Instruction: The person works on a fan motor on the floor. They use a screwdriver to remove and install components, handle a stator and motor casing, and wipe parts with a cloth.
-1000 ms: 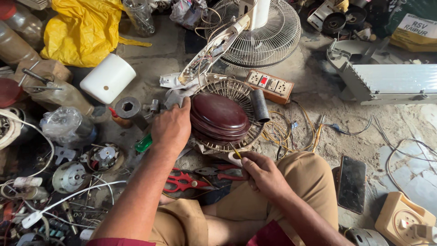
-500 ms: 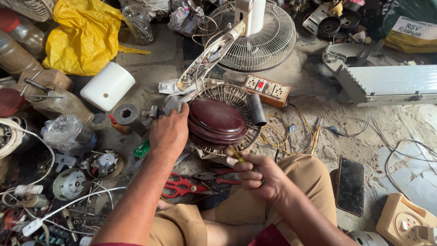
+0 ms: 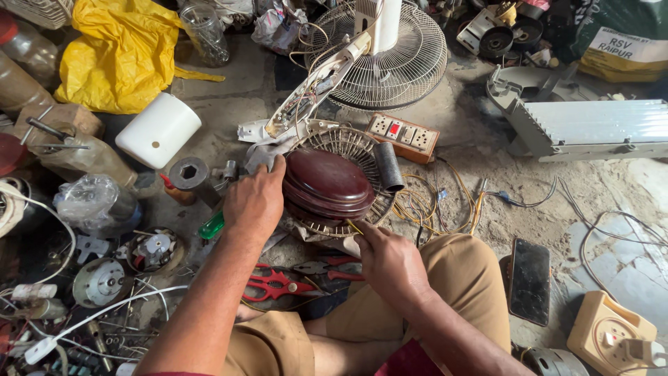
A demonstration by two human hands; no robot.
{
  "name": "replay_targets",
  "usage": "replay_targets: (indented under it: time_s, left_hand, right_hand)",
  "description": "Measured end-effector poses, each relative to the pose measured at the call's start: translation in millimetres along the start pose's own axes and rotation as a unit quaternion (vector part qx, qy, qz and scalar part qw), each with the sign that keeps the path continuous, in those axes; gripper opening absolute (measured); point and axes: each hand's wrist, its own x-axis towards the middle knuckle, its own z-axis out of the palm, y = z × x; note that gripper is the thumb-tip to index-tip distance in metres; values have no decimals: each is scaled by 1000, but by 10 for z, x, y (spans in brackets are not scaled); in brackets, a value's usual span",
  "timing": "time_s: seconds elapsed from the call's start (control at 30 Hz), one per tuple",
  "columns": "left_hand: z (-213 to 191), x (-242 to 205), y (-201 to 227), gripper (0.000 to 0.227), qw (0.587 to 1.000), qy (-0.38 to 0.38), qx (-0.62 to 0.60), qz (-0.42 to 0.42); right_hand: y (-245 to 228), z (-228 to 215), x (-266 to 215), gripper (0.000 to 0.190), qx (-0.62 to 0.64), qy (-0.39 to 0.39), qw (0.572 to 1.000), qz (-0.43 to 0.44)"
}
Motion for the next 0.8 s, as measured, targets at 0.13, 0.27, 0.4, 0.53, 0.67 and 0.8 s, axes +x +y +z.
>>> replay_targets:
  time_s: [0.13, 0.27, 0.4, 0.53, 0.67, 0.8]
  left_hand:
    - [-17, 6, -26, 47, 1000, 10, -25, 6]
    - [-5, -85, -80, 47, 999, 22, -43, 12]
    - [13, -132, -101, 52, 999, 5, -52, -6]
    - [15, -122, -58, 49, 997, 31, -69, -13]
    - [37, -177, 53, 44, 998, 47, -32, -4]
    - [38, -164, 146, 45, 997, 73, 38, 0]
  right_hand:
    - [-36, 60, -15, 40, -61, 8, 998, -7]
    - [223, 110, 52, 28, 65, -20, 996, 50]
    - [407, 54, 350, 30, 316, -144, 882, 318]
    - [306, 213, 169, 21, 306, -48, 921, 235]
    - [258, 298, 78, 21, 292, 11, 923, 249]
    - [357, 243, 177, 21, 477, -36, 752, 453]
